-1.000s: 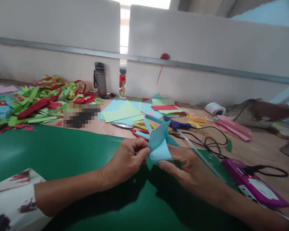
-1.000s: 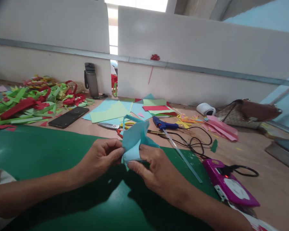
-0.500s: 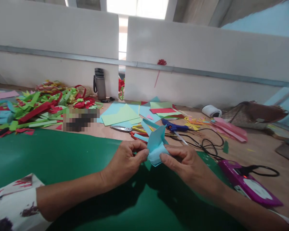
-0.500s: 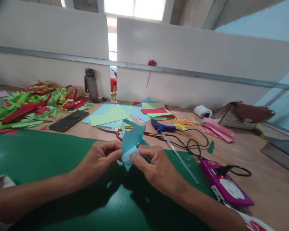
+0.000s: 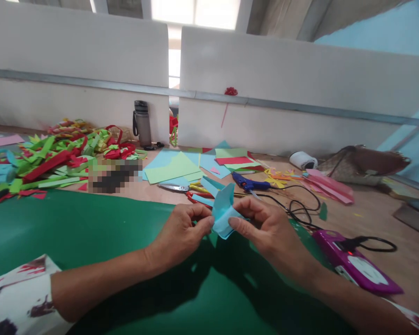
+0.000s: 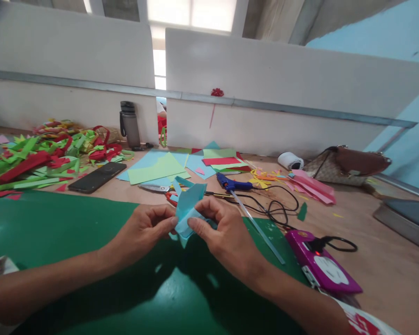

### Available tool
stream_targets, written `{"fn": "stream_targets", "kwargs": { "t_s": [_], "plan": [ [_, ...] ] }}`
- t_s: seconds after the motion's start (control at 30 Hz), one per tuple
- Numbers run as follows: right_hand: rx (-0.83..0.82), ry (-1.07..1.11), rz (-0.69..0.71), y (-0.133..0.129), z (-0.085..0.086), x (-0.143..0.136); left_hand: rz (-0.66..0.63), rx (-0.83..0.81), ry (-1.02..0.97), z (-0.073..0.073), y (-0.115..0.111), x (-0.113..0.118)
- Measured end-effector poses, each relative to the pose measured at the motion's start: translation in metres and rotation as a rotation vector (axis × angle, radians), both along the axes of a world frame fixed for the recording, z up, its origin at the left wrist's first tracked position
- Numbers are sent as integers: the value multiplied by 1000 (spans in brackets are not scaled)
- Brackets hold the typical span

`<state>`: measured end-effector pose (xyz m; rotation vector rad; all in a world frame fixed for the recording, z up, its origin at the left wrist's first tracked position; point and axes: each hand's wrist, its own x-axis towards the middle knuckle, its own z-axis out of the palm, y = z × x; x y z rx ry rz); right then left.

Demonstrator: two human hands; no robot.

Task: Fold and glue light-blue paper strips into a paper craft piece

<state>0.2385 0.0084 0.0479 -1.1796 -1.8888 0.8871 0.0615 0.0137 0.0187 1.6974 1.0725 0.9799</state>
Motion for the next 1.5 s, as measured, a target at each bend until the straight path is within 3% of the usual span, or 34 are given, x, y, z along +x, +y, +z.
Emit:
{"fn": "stream_targets", "kwargs": {
  "t_s": [0.13,0.47,0.83,1.1,1.5],
  "plan": [
    [-18,9,-27,0,1,-1,1,38,31,-1,1,1],
    [44,-243,-9,-3,10,-4,-20,98,49,1,0,3],
    [160,-229,-79,-2,6,-1,-189,-88,-176,-1,-5,3],
    [187,-201,-88,3,-2,-2,-152,63,-144,-4,-6,8],
    [221,-215,-46,3,-6,-3,-105,156,-78,-6,-4,13]
  ]
}}
